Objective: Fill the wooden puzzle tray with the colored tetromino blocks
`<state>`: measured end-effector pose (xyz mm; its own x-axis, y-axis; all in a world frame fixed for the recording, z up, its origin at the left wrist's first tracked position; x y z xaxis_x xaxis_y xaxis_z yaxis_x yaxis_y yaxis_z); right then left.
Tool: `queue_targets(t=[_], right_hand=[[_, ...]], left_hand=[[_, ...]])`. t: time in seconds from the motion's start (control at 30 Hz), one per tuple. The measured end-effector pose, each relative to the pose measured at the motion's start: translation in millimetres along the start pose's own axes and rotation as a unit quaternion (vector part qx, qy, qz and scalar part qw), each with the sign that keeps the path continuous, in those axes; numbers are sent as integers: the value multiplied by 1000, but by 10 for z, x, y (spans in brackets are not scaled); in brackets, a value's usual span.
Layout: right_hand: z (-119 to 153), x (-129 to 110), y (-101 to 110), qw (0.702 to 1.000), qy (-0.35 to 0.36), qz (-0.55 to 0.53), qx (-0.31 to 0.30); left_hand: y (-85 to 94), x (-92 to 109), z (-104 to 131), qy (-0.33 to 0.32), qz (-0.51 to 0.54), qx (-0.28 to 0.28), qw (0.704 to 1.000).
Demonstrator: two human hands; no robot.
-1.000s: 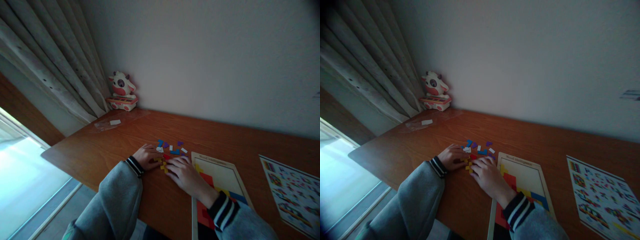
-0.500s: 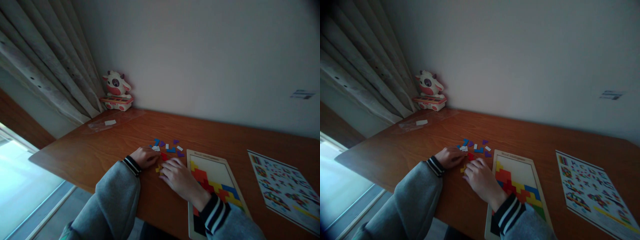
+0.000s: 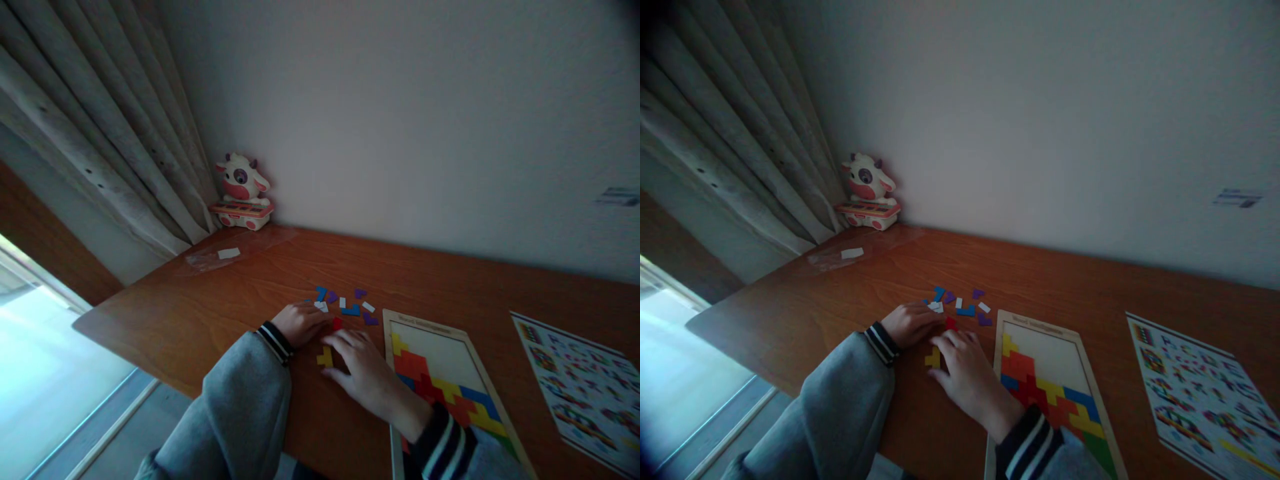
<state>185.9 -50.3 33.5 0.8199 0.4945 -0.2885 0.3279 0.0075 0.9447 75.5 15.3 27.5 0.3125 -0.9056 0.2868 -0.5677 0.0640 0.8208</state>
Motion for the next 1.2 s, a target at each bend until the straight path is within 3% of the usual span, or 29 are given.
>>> queue_targets(t=[0.23, 0.37, 0.53, 0.63, 0.73, 0.83, 0.93, 1.07, 1.2], right_hand=[[15, -38, -50, 996, -3, -93, 2], [100, 78, 166, 994, 17, -108, 28], [432, 833, 683, 984, -64, -95, 133], [701, 1430, 793, 969, -152, -119, 157], [928, 1850, 785, 948, -197, -162, 191], [1069, 2066, 723, 933, -219, -187, 214], [1137, 2157, 658, 930, -240, -184, 209], [1179, 2188, 621, 937, -230, -186, 183], [1270, 2237, 646, 943, -224, -185, 160]], left_hand=[[67, 34, -7, 15, 3, 14, 1000], [97, 7, 17, 34, 20, 42, 998], [131, -24, 16, 59, 44, 118, 990], [93, 17, -72, 70, 59, 144, 985], [10, 158, -247, 47, 76, 166, 982], [-151, 396, -487, -15, 94, 165, 982], [-354, 593, -736, -50, 115, 153, 980], [-601, 710, -1018, -43, 122, 133, 983], [-682, 748, -1156, -46, 122, 143, 981]])
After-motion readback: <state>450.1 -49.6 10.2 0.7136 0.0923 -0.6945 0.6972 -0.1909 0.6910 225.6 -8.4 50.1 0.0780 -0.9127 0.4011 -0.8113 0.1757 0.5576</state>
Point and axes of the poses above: each hand's wrist, its own z-axis away from the middle knuckle, its own y-axis out of the back of the hand, x = y × z, the point moved 7 cm from there along -z, towards the middle knuckle, and after that the axes turned 12 degrees about z, right-handed, at the moved point
